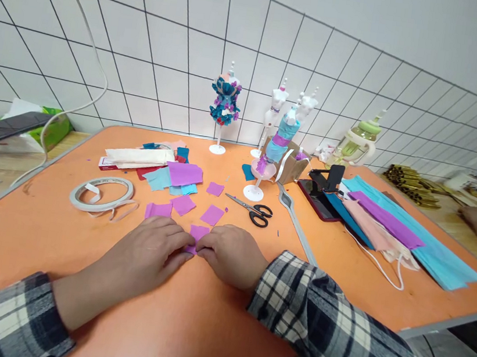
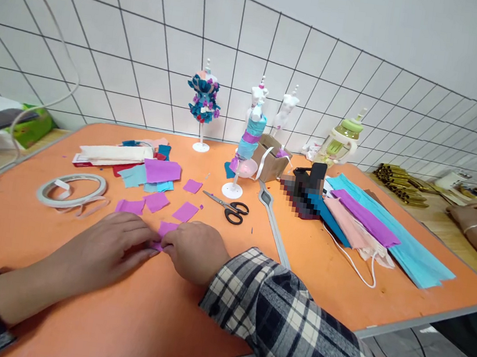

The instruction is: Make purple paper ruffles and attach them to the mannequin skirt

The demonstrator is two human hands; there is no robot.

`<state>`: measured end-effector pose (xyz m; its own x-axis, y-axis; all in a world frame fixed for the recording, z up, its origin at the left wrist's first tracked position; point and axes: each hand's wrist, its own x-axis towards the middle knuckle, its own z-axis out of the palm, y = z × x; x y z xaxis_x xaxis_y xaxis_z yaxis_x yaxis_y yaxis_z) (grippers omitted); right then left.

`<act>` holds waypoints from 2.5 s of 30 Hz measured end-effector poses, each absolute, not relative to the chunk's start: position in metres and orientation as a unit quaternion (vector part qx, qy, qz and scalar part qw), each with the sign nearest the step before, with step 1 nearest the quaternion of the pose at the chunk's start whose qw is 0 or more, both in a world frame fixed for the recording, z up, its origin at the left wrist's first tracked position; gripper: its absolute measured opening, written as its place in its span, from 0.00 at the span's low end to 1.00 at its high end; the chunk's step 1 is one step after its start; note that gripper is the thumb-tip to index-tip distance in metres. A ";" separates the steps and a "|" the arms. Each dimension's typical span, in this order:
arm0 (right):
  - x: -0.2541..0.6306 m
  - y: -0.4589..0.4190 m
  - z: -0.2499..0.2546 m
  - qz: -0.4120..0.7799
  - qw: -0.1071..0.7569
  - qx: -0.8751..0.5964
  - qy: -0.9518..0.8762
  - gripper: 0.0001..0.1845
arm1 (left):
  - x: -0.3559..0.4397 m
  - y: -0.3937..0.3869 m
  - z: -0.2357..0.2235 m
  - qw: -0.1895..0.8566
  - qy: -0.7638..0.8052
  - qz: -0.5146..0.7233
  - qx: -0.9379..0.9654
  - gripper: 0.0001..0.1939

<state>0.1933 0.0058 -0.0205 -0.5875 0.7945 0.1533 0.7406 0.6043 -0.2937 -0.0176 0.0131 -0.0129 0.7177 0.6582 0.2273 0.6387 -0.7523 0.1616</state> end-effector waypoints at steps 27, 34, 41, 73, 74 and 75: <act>0.194 0.005 -0.021 0.116 0.147 -0.446 -0.875 0.08 | -0.018 0.012 -0.015 0.051 0.355 0.133 0.924 0.13; 0.193 0.003 -0.020 0.115 0.153 -0.454 -0.870 0.07 | -0.018 0.012 -0.012 0.018 0.333 0.139 0.932 0.12; 0.192 0.002 -0.017 0.111 0.139 -0.459 -0.870 0.09 | -0.017 0.013 -0.012 0.014 0.331 0.122 0.935 0.13; 0.188 -0.002 -0.016 0.096 0.110 -0.473 -0.869 0.12 | -0.015 0.010 -0.012 -0.052 0.324 0.135 0.935 0.13; 0.189 -0.002 -0.016 0.098 0.110 -0.472 -0.869 0.12 | -0.015 0.010 -0.012 -0.051 0.325 0.132 0.935 0.13; 0.189 -0.001 -0.016 0.098 0.109 -0.470 -0.870 0.12 | -0.015 0.010 -0.012 -0.050 0.327 0.130 0.935 0.13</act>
<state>0.1888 -0.0013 -0.0160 -0.5341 0.8399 0.0967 0.7973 0.5384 -0.2729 -0.0153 0.0102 -0.0120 0.7523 0.5981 0.2764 0.6240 -0.7814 -0.0074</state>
